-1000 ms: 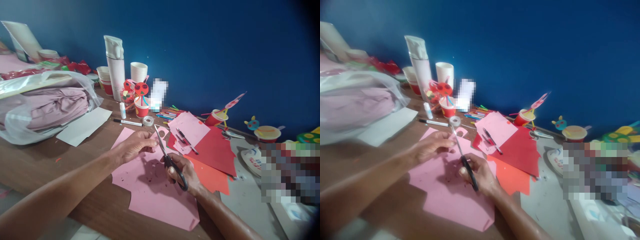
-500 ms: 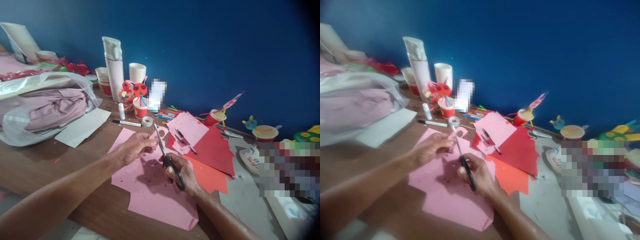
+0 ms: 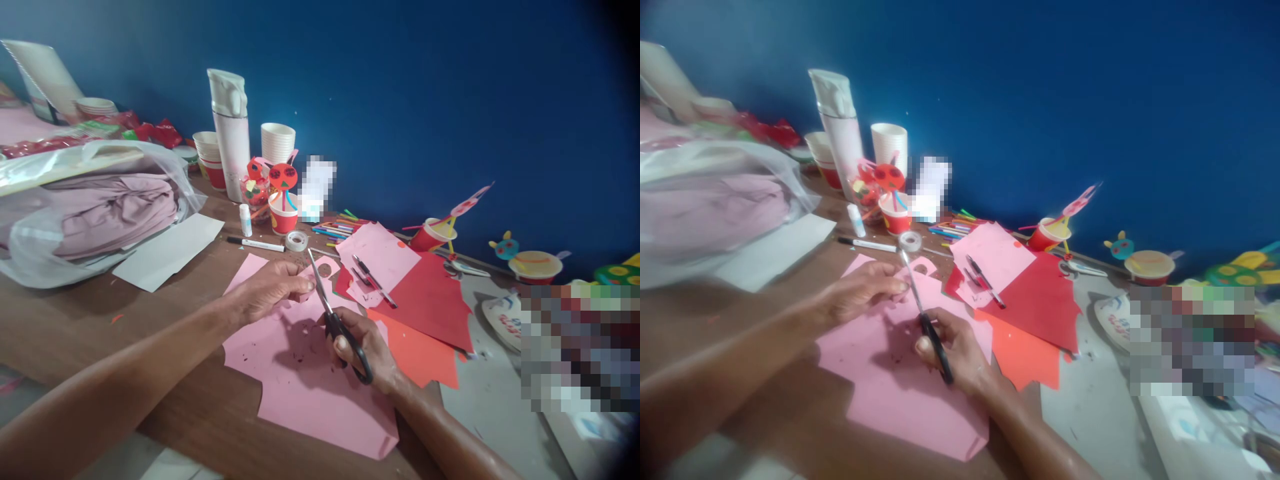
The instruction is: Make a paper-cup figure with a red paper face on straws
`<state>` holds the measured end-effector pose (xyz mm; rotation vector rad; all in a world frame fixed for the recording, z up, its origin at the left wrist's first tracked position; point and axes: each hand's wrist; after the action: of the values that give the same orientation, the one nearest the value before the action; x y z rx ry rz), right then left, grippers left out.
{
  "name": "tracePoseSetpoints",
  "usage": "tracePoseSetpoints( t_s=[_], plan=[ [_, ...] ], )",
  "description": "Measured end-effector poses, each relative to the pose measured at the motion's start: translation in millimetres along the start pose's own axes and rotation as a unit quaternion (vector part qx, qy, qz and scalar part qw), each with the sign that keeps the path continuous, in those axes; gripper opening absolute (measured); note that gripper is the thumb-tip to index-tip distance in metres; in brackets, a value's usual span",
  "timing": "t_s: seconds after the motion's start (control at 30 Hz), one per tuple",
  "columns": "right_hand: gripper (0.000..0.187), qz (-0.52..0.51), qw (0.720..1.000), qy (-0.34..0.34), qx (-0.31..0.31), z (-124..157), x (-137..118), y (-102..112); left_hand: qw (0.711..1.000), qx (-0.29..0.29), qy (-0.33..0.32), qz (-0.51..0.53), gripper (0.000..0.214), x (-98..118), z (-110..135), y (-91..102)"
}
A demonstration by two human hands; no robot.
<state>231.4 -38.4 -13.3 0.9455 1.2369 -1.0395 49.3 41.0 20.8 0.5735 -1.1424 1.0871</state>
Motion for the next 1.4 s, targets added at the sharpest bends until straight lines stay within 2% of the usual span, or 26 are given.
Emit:
tracePoseSetpoints(
  t_s=[0.57,0.7,1.07,1.4],
  plan=[
    [0.042,-0.006,1.0,-0.027,-0.004,2.4,4.2,6.2,1.0,-0.016,-0.007,-0.009,0.014,-0.2,-1.2,4.7],
    [0.042,-0.001,1.0,-0.025,-0.007,2.1,6.5,7.4,0.999,-0.028,-0.021,0.003,0.016,2.9,0.3,3.9],
    [0.044,-0.008,0.999,-0.034,-0.016,1.4,7.2,8.1,0.998,-0.053,-0.008,0.017,0.016,7.3,0.7,4.2],
    [0.045,0.005,0.999,-0.033,-0.022,0.3,5.0,8.9,0.996,-0.09,-0.005,-0.006,0.02,6.5,-1.1,5.7]
  ],
)
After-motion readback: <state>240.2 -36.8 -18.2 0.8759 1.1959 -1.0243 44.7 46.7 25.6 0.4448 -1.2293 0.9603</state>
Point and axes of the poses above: each hand's wrist, its own z-axis away from the middle knuckle, its own y-axis out of the back of the hand, x = y × z, and after that the axes turned 5 degrees about x, right-handed
